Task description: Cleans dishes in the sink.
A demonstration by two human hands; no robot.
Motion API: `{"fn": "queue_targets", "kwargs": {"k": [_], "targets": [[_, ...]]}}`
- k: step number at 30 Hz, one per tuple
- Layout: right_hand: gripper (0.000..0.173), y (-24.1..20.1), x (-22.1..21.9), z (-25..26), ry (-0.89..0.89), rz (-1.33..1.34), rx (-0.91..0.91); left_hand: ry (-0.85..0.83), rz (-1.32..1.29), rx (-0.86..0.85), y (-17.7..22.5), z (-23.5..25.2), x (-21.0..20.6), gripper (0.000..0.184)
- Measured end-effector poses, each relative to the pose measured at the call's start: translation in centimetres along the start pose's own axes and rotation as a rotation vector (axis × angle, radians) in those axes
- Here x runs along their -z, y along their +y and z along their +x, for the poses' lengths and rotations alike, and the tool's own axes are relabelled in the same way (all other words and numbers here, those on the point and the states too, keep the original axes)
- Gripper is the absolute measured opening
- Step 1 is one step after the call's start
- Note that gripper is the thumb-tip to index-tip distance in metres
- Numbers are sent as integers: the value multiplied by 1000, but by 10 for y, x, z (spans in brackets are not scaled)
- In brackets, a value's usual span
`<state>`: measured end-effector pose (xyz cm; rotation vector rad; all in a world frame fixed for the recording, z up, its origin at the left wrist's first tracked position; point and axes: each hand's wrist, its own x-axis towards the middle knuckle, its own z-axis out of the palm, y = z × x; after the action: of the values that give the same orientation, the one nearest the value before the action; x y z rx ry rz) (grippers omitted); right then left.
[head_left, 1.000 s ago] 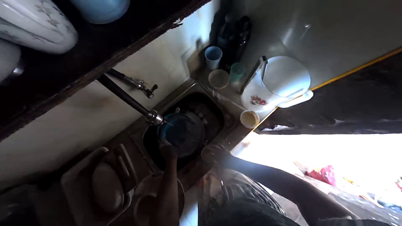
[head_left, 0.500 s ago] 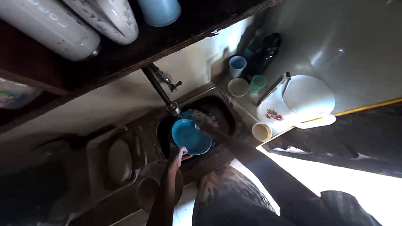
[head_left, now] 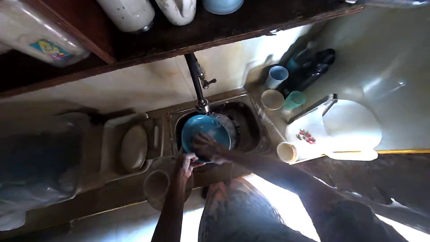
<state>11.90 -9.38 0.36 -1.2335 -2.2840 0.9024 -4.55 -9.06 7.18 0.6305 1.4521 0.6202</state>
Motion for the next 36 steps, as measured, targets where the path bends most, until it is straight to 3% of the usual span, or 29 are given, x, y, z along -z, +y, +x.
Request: {"fn": "queue_targets", "kwargs": {"k": [2, 4, 7, 8, 10, 12, 13, 15, 16, 18, 20, 22, 24, 26, 28, 30, 31, 32, 34, 36], "targets": [[56, 11, 12, -23, -110, -6, 77, 49, -31, 33, 0, -4, 8, 30], [58, 40, 25, -22, -193, -51, -141, 10, -69, 60, -9, -12, 2, 30], [54, 40, 17, 12, 133, -106, -243, -124, -85, 34, -8, -14, -19, 53], [56, 21, 14, 15, 152, -106, -187, -131, -77, 16, -5, -11, -21, 54], [53, -12, 17, -2, -31, -41, 2, -52, -53, -14, 1, -5, -16, 39], [51, -3, 30, -21, -175, -20, 61, -4, -81, -13, 2, -5, -2, 34], [54, 16, 32, -29, -167, -36, -7, 17, -88, 12, -1, -8, 0, 26], [66, 43, 34, -25, -68, -99, -188, -64, -64, 63, -5, -17, -6, 33], [75, 42, 34, -15, 32, -104, -189, -128, -38, 83, -6, -21, -15, 37], [77, 21, 37, 11, 158, -93, -23, -188, 19, 103, -7, -24, -34, 30], [57, 19, 41, 34, 174, -87, 88, -160, 6, 60, -6, -22, -38, 36], [49, 45, 55, 41, 101, -168, -62, -110, -44, 9, -5, -22, -30, 49], [43, 59, 86, 39, -15, -141, -343, -63, -52, -30, -6, -19, -18, 47], [50, 82, 92, 33, -86, -102, -520, 5, 156, -83, -14, -2, -6, 53], [52, 86, 99, 31, -134, -165, -634, 93, 634, -173, -12, 10, -6, 62], [44, 84, 113, 30, -168, -219, -757, 44, 1088, -340, -11, 10, -17, 94], [42, 78, 123, 28, -189, -221, -793, -48, 1217, -414, -10, 4, -27, 100], [41, 74, 131, 28, -212, -218, -795, -156, 1319, -461, -7, -3, -39, 99], [40, 77, 139, 26, -243, -166, -752, -373, 1407, -549, 1, -15, -63, 74], [39, 74, 152, 24, -228, -13, -761, -352, 1258, -768, -2, -13, -71, 43]]}}
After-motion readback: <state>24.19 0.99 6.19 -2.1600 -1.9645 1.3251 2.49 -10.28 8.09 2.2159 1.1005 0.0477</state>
